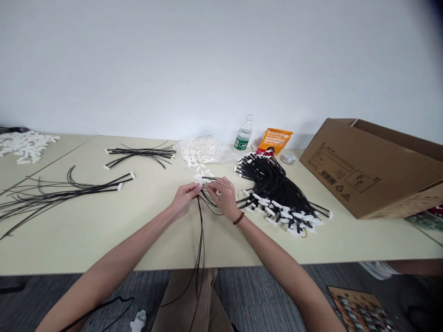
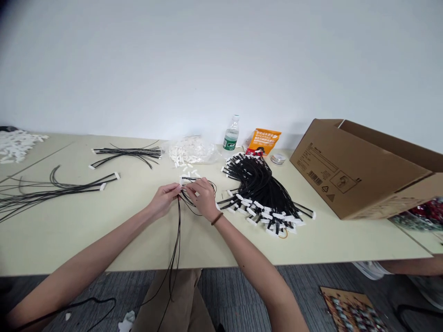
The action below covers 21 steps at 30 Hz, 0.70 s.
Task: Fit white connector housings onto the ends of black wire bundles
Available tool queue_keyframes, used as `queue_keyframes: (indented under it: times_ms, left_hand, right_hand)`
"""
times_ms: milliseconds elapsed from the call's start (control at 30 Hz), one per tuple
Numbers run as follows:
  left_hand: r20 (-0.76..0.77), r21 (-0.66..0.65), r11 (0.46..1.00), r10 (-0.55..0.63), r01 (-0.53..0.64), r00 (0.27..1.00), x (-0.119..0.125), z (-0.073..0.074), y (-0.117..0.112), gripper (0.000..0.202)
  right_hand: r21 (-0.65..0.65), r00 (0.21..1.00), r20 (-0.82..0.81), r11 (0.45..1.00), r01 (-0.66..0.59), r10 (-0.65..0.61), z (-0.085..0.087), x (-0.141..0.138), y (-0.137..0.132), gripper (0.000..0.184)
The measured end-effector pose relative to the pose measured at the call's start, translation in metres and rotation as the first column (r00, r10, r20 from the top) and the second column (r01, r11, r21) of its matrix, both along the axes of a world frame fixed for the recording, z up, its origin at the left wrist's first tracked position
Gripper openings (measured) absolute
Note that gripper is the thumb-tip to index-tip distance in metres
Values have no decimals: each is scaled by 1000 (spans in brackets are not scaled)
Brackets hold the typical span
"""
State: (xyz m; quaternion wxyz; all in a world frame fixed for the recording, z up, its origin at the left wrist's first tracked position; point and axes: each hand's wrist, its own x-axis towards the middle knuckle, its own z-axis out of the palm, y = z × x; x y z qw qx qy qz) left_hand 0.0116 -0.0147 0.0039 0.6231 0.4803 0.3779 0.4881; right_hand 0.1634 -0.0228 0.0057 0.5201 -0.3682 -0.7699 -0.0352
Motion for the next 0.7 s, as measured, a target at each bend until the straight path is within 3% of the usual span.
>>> queue_keyframes:
  times_ms: [133,333,700]
  left_hand:
    - [127,-132,991,49,-32,991,-3,1,4,26]
    - [208,-271,960,137,-78,969,-11,1,13,18]
    - [195,-285,958,91,-32,977,-7,-1,8,14]
  right_hand:
    - [91,996,71,994,53,-60,-4,2,0,19]
    - [204,922,385,970,-134,47,-11,1,3,18]
    - [313,876,483,938,-151,-21,-14,-2,3,11]
